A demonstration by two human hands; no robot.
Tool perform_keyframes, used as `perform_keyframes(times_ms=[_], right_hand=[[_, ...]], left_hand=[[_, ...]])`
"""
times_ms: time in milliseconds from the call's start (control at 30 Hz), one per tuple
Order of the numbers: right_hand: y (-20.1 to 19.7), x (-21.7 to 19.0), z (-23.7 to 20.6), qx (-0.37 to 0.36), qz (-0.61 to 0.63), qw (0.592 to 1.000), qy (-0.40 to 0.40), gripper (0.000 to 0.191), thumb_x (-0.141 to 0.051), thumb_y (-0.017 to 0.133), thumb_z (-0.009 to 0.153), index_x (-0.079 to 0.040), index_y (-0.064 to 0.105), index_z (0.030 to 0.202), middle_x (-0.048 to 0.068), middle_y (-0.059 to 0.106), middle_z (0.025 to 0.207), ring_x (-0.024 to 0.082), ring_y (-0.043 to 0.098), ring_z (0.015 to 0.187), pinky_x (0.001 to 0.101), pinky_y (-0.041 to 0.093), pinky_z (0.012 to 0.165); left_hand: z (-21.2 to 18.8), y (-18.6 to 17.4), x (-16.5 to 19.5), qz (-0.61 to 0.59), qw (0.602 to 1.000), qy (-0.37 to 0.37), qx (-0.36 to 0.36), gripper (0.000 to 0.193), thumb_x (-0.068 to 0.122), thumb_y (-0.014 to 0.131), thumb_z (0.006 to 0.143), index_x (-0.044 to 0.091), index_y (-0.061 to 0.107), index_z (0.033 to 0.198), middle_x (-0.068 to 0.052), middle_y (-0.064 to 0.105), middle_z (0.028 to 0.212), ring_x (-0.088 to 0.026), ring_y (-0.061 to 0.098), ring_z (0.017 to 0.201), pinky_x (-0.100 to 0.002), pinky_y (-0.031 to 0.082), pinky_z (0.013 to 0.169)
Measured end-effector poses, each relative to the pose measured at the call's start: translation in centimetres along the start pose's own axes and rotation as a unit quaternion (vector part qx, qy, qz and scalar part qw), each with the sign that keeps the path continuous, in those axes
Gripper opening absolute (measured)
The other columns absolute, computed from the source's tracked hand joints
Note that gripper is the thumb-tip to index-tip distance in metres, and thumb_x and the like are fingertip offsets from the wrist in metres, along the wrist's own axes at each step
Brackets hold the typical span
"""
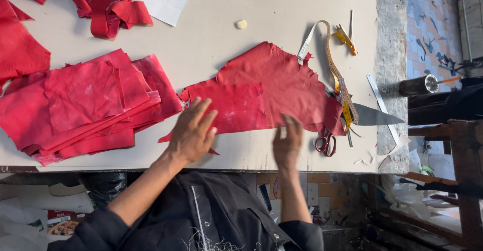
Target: The person cuts red fabric pieces using shears on a work table, following a paper pattern. They trim edges, cut along marked lines, and stack the finished pieces.
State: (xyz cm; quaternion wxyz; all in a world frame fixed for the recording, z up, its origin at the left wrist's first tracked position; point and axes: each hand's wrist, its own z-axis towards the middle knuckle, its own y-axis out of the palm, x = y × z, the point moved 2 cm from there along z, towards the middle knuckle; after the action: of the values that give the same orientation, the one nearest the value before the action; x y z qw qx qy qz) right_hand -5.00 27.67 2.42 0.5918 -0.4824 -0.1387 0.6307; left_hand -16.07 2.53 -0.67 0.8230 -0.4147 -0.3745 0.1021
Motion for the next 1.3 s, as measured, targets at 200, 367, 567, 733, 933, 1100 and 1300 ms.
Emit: perform_keyframes(times_ms=[200,367,567,733,933,1100,1300], right_hand=[[-6.8,11.4,-0.9,-0.073,-0.213,0.954,0.199,0.048,-0.023,0.075,0.092,0.006,0.060,0.127,0.031,0.056,0.116,0.046,0.056,0.110,0.0510,0.046,0.096],[-7.1,12.6,-0.9,-0.095,-0.196,0.946,0.240,0.052,-0.030,0.077,0.091,0.004,0.061,0.127,0.029,0.059,0.119,0.046,0.058,0.112,0.0519,0.048,0.096],[-7.8,14.3,0.0,-0.158,-0.140,0.921,0.328,0.041,-0.029,0.078,0.085,-0.001,0.072,0.115,0.021,0.075,0.101,0.032,0.068,0.093,0.0439,0.051,0.086],[-7.6,14.8,-1.9,-0.164,0.511,0.683,0.495,0.021,-0.017,0.068,0.100,0.003,0.069,0.104,0.021,0.070,0.101,0.018,0.057,0.075,0.0214,0.040,0.051],[-6.2,9.4,-12.0,-0.155,0.752,0.481,0.423,0.024,-0.017,0.071,0.086,0.002,0.067,0.100,0.013,0.067,0.090,0.014,0.064,0.071,0.0161,0.045,0.041],[-6.7,7.0,-18.8,-0.255,0.706,0.468,0.467,0.054,-0.058,0.061,0.097,-0.003,0.061,0.094,0.005,0.062,0.070,0.010,0.059,0.054,0.0228,0.049,0.048],[-5.2,6.7,-16.2,-0.347,0.720,0.434,0.416,0.071,-0.076,0.047,0.092,-0.006,0.058,0.090,0.005,0.060,0.072,0.015,0.056,0.055,0.0255,0.046,0.051]], left_hand=[[4.1,4.6,2.2,0.082,0.978,0.029,-0.188,0.075,0.064,0.053,0.090,0.031,0.035,0.156,-0.008,0.010,0.168,-0.042,0.007,0.153,-0.068,0.009,0.119],[4.7,3.9,1.7,0.089,0.971,0.063,-0.213,0.079,0.066,0.056,0.088,0.034,0.035,0.156,-0.007,0.011,0.169,-0.042,0.007,0.154,-0.068,0.006,0.120],[4.9,3.0,2.0,0.103,0.972,0.059,-0.202,0.080,0.064,0.060,0.086,0.036,0.037,0.157,-0.006,0.011,0.170,-0.040,0.009,0.155,-0.067,0.007,0.121],[4.7,3.3,1.9,0.097,0.972,0.056,-0.208,0.080,0.065,0.060,0.086,0.036,0.037,0.157,-0.005,0.010,0.171,-0.039,0.008,0.155,-0.065,0.006,0.123],[4.5,5.2,1.7,0.076,0.979,0.046,-0.184,0.082,0.068,0.057,0.084,0.035,0.036,0.156,-0.003,0.011,0.169,-0.037,0.005,0.155,-0.067,0.005,0.120],[5.2,7.5,1.4,0.074,0.984,0.039,-0.159,0.076,0.069,0.052,0.088,0.035,0.040,0.155,-0.003,0.012,0.170,-0.037,0.006,0.156,-0.068,0.006,0.121],[5.0,8.9,1.0,0.116,0.978,0.034,-0.171,0.070,0.066,0.046,0.092,0.035,0.041,0.154,-0.003,0.014,0.171,-0.037,0.008,0.156,-0.068,0.006,0.120]])
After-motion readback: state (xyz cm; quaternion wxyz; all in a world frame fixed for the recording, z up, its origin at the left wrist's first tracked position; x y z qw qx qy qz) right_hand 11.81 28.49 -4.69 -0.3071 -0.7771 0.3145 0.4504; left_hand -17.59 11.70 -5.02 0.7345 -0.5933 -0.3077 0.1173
